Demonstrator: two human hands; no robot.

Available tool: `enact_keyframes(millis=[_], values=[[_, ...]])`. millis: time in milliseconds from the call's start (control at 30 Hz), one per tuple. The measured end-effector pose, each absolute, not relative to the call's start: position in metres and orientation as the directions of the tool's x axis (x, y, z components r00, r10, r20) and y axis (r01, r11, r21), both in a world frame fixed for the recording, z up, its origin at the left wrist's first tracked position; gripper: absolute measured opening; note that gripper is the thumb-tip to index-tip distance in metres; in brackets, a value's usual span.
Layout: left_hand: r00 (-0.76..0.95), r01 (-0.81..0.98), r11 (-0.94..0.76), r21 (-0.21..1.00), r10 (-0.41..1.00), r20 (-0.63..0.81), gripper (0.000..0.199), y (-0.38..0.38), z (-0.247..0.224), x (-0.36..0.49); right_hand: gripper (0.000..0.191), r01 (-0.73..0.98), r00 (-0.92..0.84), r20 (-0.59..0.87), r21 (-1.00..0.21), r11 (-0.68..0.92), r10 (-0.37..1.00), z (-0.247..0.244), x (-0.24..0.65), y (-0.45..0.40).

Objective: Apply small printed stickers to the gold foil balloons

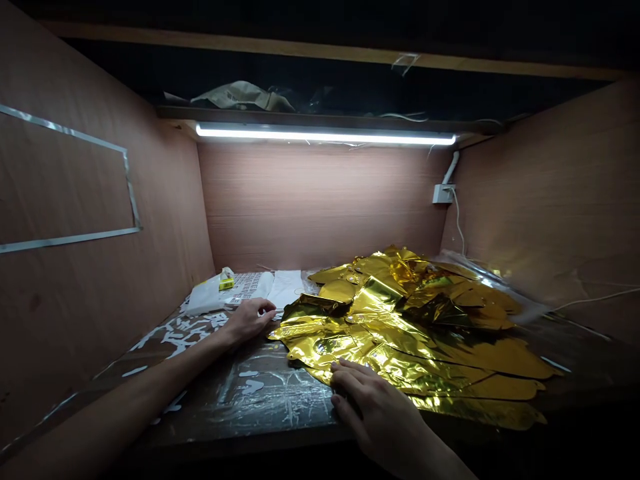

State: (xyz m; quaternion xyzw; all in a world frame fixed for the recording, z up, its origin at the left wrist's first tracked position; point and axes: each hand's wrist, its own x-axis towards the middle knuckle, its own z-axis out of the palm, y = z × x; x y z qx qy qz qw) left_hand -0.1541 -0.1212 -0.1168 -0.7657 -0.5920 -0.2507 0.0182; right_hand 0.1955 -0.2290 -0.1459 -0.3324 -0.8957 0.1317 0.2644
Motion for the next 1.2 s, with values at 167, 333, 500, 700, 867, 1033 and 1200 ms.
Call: enact_keyframes(millis=[167, 333, 500, 700, 867, 1033, 1200], values=[[0.257, 0.888, -0.379, 0.260, 0.878, 0.405, 0.033, -0.123, -0.122, -0.146, 0.027, 0.542, -0.608, 0.398, -0.424, 0.726, 0.687, -0.145, 0.195, -0.230], [0.238, 0.897, -0.367, 0.245, 0.870, 0.432, 0.033, -0.119, -0.124, -0.152, 0.029, 0.527, -0.611, 0.373, -0.467, 0.711, 0.698, -0.147, 0.198, -0.227], [0.225, 0.907, -0.351, 0.231, 0.870, 0.438, 0.030, -0.112, -0.125, -0.163, 0.028, 0.529, -0.606, 0.362, -0.482, 0.698, 0.709, -0.148, 0.199, -0.227], [0.226, 0.917, -0.333, 0.220, 0.888, 0.401, 0.032, -0.104, -0.135, -0.167, 0.030, 0.531, -0.604, 0.362, -0.482, 0.698, 0.710, -0.149, 0.198, -0.227], [0.228, 0.920, -0.325, 0.220, 0.899, 0.375, 0.030, -0.104, -0.137, -0.167, 0.029, 0.522, -0.604, 0.375, -0.480, 0.705, 0.703, -0.148, 0.197, -0.227], [0.233, 0.917, -0.329, 0.226, 0.901, 0.365, 0.031, -0.107, -0.134, -0.166, 0.029, 0.530, -0.600, 0.376, -0.473, 0.703, 0.706, -0.144, 0.196, -0.229], [0.234, 0.916, -0.331, 0.227, 0.900, 0.368, 0.030, -0.105, -0.137, -0.165, 0.032, 0.565, -0.607, 0.340, -0.451, 0.691, 0.718, -0.146, 0.197, -0.228]])
